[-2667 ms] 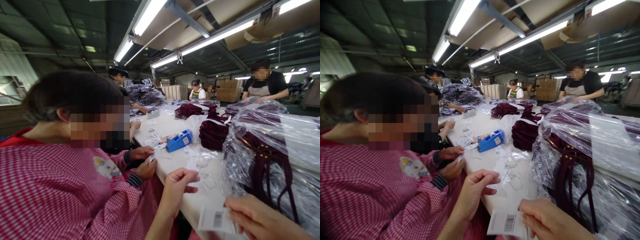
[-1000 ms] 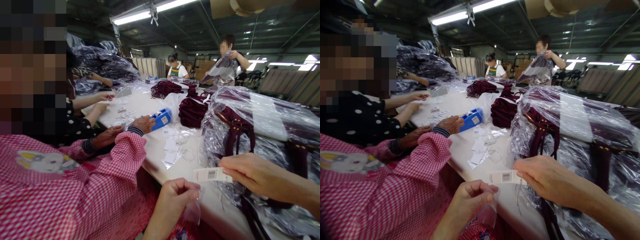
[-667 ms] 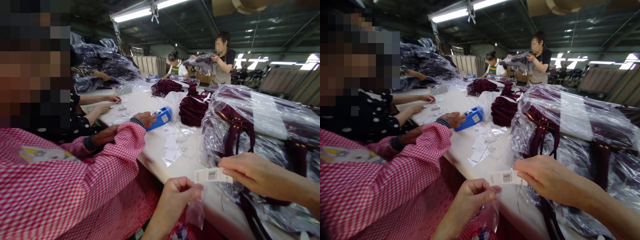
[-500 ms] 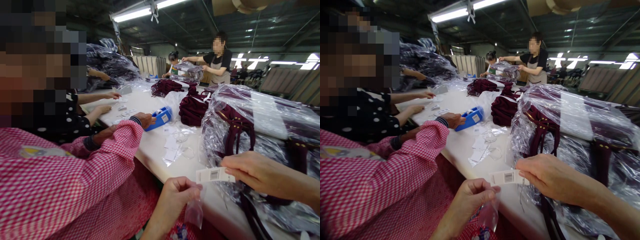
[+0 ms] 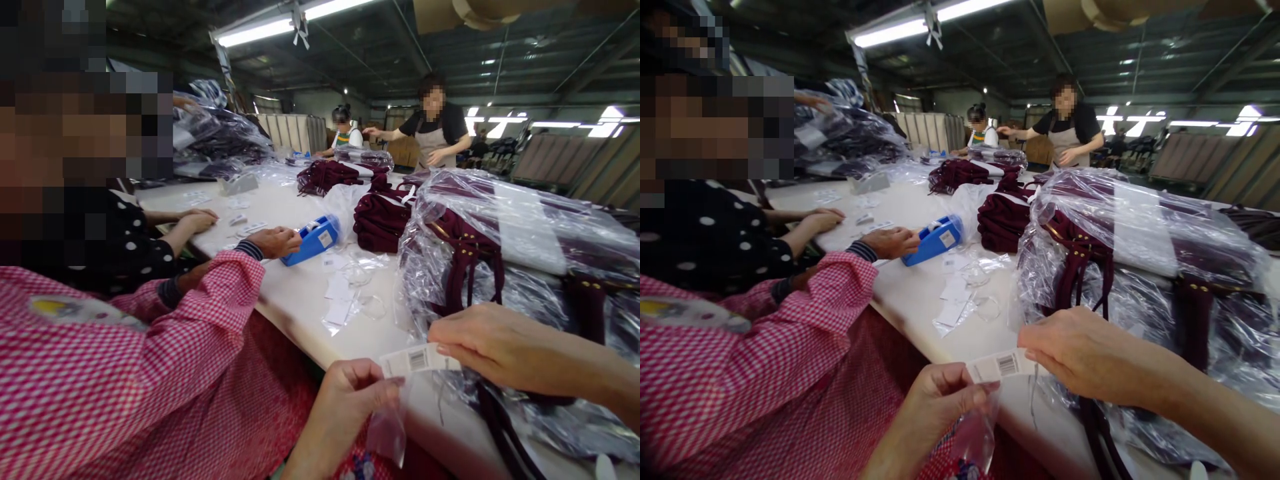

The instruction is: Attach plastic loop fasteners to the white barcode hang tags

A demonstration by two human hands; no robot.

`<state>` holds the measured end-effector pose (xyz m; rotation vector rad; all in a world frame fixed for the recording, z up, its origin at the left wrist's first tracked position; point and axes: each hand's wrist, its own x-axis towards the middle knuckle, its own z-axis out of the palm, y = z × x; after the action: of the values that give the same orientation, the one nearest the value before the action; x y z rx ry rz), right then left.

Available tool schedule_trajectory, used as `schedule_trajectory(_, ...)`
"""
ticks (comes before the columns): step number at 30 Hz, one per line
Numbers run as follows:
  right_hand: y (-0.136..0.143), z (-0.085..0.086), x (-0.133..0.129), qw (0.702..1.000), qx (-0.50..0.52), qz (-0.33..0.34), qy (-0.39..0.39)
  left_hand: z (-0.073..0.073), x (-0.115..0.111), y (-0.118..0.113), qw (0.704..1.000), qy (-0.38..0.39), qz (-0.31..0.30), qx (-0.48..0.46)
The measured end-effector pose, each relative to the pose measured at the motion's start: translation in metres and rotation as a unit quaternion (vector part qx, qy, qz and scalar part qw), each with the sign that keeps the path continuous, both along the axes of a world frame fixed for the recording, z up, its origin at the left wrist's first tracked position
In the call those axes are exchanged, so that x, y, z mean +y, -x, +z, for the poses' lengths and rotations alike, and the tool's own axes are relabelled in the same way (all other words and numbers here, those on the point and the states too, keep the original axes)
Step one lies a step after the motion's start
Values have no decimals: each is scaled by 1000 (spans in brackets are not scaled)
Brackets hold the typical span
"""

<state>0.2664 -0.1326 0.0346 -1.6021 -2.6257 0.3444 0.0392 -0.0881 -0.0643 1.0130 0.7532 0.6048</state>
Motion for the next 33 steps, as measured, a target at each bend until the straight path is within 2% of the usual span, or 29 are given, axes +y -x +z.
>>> schedule_trajectory(9, -1, 8, 2, 999, -9, 35, 2, 2, 0, 3, 999, 9, 18, 35)
schedule_trajectory(16, 3, 18, 8, 998, -4, 54, 37, 1, 2, 6, 999, -4, 17, 38)
schedule_trajectory(27, 1, 11, 12, 997, -4, 47, 57, -3, -3, 2, 999, 33, 15, 1)
schedule_trajectory(33, 3, 11, 21, 996, 24, 41, 79, -3, -2, 1, 999, 31, 3, 14)
